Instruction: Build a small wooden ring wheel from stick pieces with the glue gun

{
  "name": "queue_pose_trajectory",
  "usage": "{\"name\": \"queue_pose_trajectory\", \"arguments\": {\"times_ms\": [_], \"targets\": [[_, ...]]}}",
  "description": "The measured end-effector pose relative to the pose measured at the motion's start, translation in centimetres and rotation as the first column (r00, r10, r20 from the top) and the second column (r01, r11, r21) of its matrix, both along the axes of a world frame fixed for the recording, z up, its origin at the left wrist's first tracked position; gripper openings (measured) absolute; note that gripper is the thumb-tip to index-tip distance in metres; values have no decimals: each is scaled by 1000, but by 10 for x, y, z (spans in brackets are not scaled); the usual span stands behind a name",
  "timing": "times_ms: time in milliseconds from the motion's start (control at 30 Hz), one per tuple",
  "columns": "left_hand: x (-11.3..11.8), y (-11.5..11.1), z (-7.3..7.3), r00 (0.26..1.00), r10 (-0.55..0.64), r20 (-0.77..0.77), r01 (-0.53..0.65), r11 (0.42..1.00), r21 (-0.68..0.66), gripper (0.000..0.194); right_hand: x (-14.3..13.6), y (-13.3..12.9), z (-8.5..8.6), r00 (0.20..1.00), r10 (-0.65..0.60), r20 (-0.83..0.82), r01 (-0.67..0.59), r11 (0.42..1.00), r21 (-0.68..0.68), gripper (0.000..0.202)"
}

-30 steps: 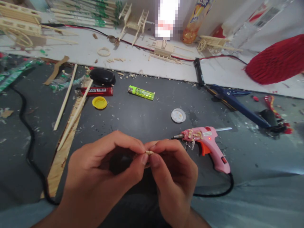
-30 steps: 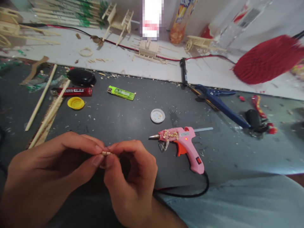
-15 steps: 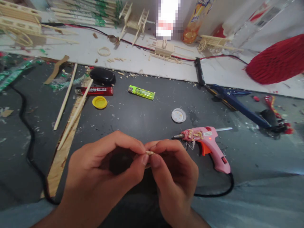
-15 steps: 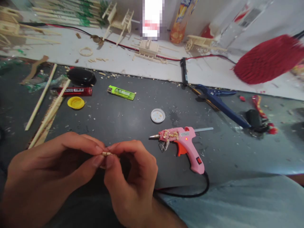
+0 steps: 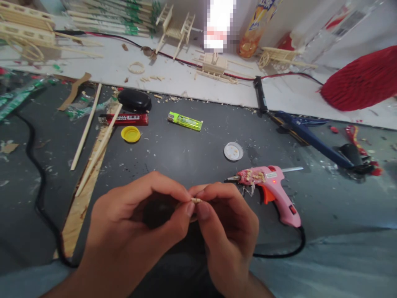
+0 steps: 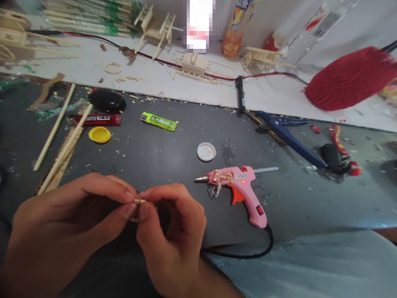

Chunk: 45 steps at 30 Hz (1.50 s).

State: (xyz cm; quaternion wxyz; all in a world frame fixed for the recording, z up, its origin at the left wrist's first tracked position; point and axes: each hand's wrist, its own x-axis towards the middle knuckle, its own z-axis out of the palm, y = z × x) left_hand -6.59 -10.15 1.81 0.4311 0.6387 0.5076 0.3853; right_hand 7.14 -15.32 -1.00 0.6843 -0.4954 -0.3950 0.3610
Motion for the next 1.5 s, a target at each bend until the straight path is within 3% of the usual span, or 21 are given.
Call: {"name": "queue_pose_trajectory", "arguments": {"times_ms": [1500], "targets": [[-1,3,-2,999,-40,-1,40,997,63,16,-1,-2,-3,999,21,-25,-20,1000,4,27]]}}
